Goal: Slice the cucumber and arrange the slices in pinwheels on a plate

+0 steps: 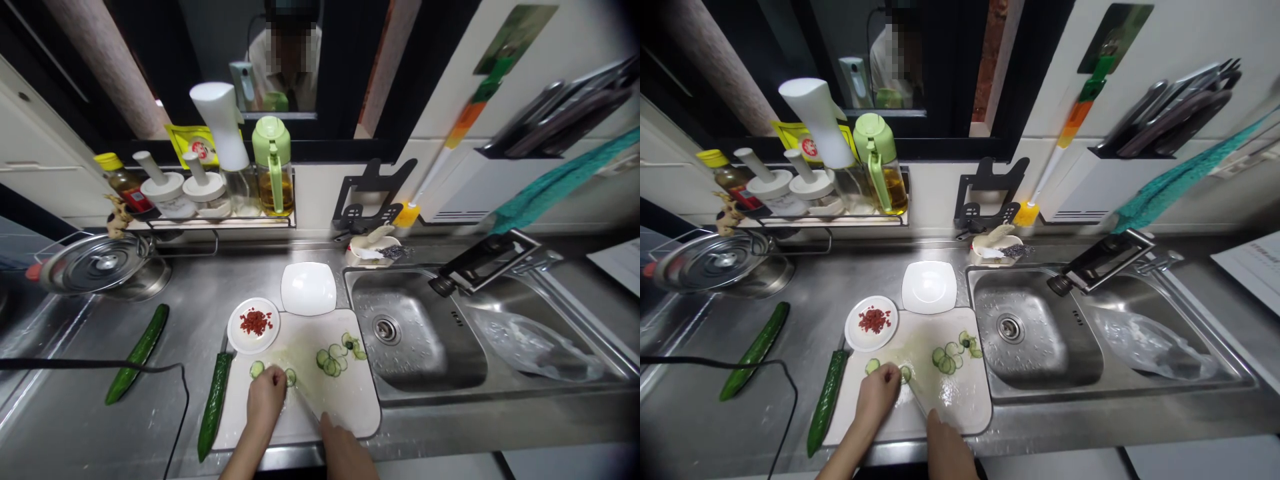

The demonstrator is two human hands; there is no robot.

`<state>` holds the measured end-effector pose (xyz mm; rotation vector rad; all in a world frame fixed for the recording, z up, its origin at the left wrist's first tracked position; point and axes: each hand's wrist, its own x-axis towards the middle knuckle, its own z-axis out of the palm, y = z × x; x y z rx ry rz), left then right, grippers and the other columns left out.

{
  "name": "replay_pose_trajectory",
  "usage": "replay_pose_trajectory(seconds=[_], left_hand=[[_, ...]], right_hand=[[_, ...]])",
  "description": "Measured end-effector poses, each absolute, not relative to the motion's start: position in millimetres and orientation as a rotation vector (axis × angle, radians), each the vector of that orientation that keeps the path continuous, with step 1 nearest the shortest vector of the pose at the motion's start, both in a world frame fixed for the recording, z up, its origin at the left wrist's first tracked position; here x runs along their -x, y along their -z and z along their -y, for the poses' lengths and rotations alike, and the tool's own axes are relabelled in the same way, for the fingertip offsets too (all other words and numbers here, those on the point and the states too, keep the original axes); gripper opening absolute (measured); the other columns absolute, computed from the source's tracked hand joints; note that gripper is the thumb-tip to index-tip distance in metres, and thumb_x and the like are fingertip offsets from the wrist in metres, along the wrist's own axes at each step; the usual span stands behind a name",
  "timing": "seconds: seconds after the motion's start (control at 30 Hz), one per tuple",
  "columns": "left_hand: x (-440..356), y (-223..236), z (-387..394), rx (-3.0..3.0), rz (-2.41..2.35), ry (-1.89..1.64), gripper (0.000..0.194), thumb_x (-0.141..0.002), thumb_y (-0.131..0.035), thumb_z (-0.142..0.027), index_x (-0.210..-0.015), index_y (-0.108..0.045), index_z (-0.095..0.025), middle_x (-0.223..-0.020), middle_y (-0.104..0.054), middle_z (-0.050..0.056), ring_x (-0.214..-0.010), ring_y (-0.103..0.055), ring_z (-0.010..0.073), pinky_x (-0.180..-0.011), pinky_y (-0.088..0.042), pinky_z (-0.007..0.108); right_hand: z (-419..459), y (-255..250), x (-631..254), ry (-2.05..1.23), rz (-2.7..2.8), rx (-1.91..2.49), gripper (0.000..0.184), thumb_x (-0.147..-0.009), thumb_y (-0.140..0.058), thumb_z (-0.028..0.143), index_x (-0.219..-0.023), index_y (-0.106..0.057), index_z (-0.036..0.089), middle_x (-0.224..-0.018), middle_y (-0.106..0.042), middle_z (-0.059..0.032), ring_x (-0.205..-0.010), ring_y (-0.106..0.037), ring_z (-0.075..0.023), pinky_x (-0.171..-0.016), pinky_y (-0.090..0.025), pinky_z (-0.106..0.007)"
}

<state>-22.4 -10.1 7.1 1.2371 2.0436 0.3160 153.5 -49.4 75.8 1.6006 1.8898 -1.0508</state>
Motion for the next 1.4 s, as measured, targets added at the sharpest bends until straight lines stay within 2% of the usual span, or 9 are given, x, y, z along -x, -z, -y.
replay_pose_trajectory(seconds=[0.13,0.23,0.4,0.63,0.83,1.03,1.23,1.4], left_hand=[[20,-11,13,-1.265,-2.014,-0.415,0.022,-0.082,-0.047,-0.023,-0.065,-0.061,-0.021,-0.065,-0.064,-0.001,-0.062,-0.057,0.0114,-0.062,-0.035,0.02],[23,-13,17,-1.276,-2.016,-0.487,0.021,-0.08,-0.047,-0.025,-0.065,-0.061,-0.021,-0.065,-0.064,-0.001,-0.063,-0.057,0.0123,-0.064,-0.037,0.02],[44,-12,24,-1.187,-2.087,-0.626,0.021,-0.08,-0.046,-0.032,-0.077,-0.065,-0.022,-0.075,-0.069,0.0,-0.071,-0.061,0.0148,-0.068,-0.041,0.022],[71,-12,27,-1.067,-2.23,-0.6,0.024,-0.079,-0.047,-0.037,-0.084,-0.066,-0.023,-0.08,-0.071,0.001,-0.073,-0.064,0.0167,-0.067,-0.042,0.023],[75,-6,27,-1.123,-2.286,-0.55,0.024,-0.081,-0.044,-0.032,-0.084,-0.065,-0.023,-0.081,-0.071,0.003,-0.073,-0.065,0.0176,-0.068,-0.042,0.024],[74,1,29,-1.276,-2.351,-0.578,0.026,-0.08,-0.045,-0.03,-0.095,-0.063,-0.019,-0.089,-0.069,0.008,-0.079,-0.064,0.0201,-0.073,-0.045,0.028],[56,-5,19,-1.468,-2.149,-0.7,0.024,-0.081,-0.045,-0.029,-0.09,-0.064,-0.019,-0.093,-0.067,0.007,-0.087,-0.062,0.0191,-0.082,-0.045,0.029],[13,-15,-14,-1.571,-1.819,-0.574,0.021,-0.079,-0.05,-0.025,-0.092,-0.065,-0.019,-0.089,-0.065,0.005,-0.083,-0.059,0.0167,-0.079,-0.044,0.027]], right_hand=[[55,-76,-169,1.092,-1.807,-1.608,0.061,-0.074,-0.032,-0.002,-0.131,-0.041,0.017,-0.108,-0.064,-0.0154,-0.1,-0.061,-0.0253,-0.079,-0.046,-0.033],[58,-75,-178,1.095,-1.809,-1.627,0.062,-0.075,-0.036,0.001,-0.134,-0.038,0.019,-0.109,-0.063,-0.0151,-0.102,-0.06,-0.0248,-0.08,-0.045,-0.032],[57,-72,-179,1.09,-1.774,-1.603,0.064,-0.073,-0.037,-0.002,-0.134,-0.039,0.016,-0.108,-0.064,-0.0159,-0.102,-0.06,-0.0269,-0.079,-0.046,-0.034],[53,-64,-177,1.103,-1.668,-1.582,0.074,-0.068,-0.034,-0.007,-0.138,-0.036,0.019,-0.115,-0.061,-0.0155,-0.107,-0.057,-0.0253,-0.086,-0.043,-0.034],[56,-65,-180,1.07,-1.759,-1.577,0.071,-0.071,-0.033,-0.004,-0.139,-0.035,0.019,-0.111,-0.063,-0.0149,-0.104,-0.059,-0.025,-0.083,-0.045,-0.034],[56,-70,-181,1.072,-1.775,-1.574,0.073,-0.07,-0.035,-0.005,-0.139,-0.035,0.018,-0.113,-0.062,-0.0157,-0.106,-0.058,-0.0255,-0.084,-0.044,-0.034],[50,-81,-177,1.109,-1.735,-1.553,0.069,-0.071,-0.034,-0.007,-0.136,-0.038,0.016,-0.112,-0.063,-0.0165,-0.106,-0.058,-0.0272,-0.083,-0.046,-0.037],[47,-85,-174,1.139,-1.679,-1.571,0.071,-0.07,-0.036,-0.008,-0.137,-0.037,0.016,-0.113,-0.062,-0.018,-0.107,-0.058,-0.028,-0.084,-0.046,-0.039]])
